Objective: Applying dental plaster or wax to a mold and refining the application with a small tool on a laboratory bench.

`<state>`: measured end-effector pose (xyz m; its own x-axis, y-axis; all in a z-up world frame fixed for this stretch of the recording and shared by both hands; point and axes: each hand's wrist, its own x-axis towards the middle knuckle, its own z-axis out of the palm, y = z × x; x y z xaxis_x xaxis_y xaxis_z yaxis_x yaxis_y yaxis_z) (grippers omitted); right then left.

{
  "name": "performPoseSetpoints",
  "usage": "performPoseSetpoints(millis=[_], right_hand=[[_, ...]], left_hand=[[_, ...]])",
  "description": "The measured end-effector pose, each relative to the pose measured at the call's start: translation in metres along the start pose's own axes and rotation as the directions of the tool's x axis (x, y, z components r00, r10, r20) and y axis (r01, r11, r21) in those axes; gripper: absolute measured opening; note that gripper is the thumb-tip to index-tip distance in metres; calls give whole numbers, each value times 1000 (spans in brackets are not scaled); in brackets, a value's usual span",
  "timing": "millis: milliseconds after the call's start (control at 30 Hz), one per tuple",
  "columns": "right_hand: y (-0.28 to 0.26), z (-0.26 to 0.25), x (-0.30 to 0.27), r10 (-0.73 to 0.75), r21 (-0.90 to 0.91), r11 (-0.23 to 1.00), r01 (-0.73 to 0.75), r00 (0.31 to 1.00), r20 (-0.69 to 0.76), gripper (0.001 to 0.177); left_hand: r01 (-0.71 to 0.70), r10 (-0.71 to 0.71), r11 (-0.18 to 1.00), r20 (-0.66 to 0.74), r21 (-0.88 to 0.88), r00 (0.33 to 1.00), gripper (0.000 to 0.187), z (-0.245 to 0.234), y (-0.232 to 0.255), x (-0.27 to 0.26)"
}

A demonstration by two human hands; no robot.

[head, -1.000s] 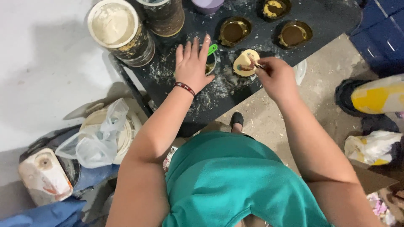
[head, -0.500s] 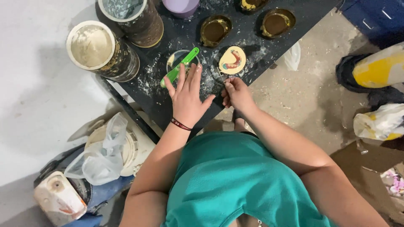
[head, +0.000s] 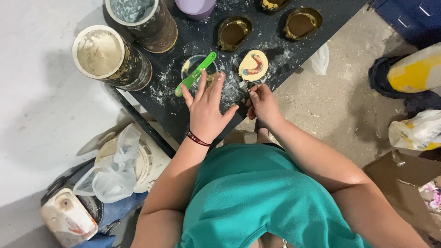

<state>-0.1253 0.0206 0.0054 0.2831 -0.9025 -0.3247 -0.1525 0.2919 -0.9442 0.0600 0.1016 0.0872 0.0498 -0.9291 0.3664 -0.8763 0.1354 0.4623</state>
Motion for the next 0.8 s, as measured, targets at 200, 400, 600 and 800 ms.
performPoseSetpoints(millis=[200, 400, 600, 800], right_hand=[[4, -15, -6, -8, -52, 999, 7, 1000, -16, 18], [-10, -33, -18, -4, -73, 997, 1, 999, -39, 18], [-17, -58, -13, -38, -203, 979, 22, 997, -73, 14], [-34, -94, -6, -153, -533, 840, 104, 987, -48, 16]], left_hand=[[-8, 7, 999, -26, -37, 1000, 94, -3, 4, 2], [-9, 8, 1000, -62, -19, 998, 93, -1, -4, -3], [13, -14, 1000, -71, -9, 997, 93, -1, -9, -6], [115, -115, 993, -28, -9, 993, 94, -13, -21, -4]])
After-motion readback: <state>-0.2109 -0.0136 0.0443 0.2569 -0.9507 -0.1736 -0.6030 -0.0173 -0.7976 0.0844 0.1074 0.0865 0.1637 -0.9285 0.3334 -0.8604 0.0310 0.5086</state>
